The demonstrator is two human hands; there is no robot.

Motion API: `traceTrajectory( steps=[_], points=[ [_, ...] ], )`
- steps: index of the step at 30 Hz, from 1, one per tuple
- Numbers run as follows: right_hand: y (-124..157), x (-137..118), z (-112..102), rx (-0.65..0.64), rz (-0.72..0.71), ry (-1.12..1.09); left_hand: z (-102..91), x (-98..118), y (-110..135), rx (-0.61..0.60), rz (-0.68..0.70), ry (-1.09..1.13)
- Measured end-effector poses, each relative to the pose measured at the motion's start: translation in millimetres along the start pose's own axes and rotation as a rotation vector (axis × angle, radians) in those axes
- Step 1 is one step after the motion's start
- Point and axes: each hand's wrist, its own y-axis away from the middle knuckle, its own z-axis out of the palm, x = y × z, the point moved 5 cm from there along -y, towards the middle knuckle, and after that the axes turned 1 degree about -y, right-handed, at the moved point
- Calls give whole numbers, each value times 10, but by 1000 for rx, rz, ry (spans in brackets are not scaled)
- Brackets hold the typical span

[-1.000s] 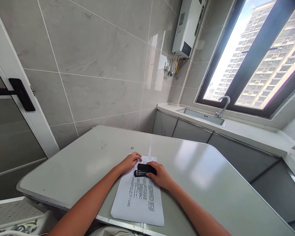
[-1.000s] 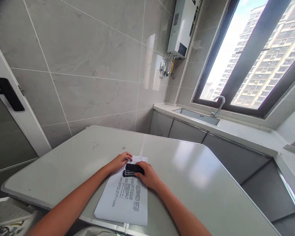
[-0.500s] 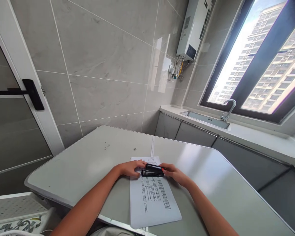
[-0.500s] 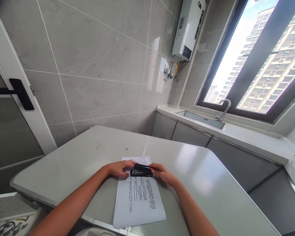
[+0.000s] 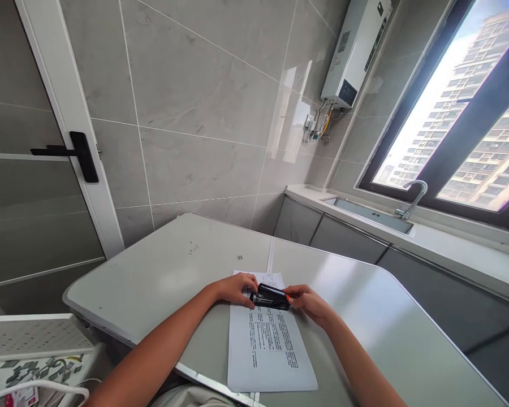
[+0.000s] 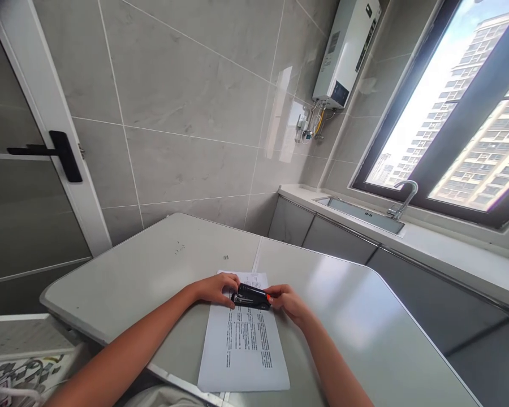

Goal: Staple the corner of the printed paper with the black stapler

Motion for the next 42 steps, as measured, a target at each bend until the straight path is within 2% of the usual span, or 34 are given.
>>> traceTrajectory(
  steps=[6, 8, 10, 13, 16, 19, 21, 24, 27, 29, 32, 35, 38, 42],
  points=[
    [-24, 71, -57, 118, 63, 84, 5, 3, -1, -1, -9, 49],
    [-16, 71, -56, 119, 54, 102, 0, 21, 2, -3, -2, 68],
    [9, 18, -27, 100, -23, 108, -11, 29, 5, 4, -12, 70],
    [68, -118, 70, 81, -221, 124, -24, 24, 4, 13, -34, 51],
    [98, -189, 220, 111, -375, 327, -24, 27, -3, 5, -25, 54],
    [76, -147, 342, 219, -408, 577, -37, 51, -1, 2, -22, 90],
    [65, -112, 374, 299, -414, 636, -57, 87, 2, 13, -30, 140],
    [114, -148, 366, 437, -534, 655, -101, 161, -2, 84, -35, 332],
    [262, -277, 385, 569, -812, 757, -130, 160, -13, 220, -71, 704],
    [375, -351, 462, 599, -1023, 894, -100, 90, -20, 274, -140, 977],
    [483, -399, 631, 575, -1236, 1134, -4, -50, -27, 235, -272, 1223],
    [528, -422, 778, 559, -1325, 1329, 62, -172, -19, 178, -385, 1292],
    [545, -439, 857, 527, -1355, 1440, 61, -254, -6, 225, -451, 1320],
    [549, -429, 863, 491, -1345, 1508, 52, -286, -1, 262, -476, 1300]
  ],
)
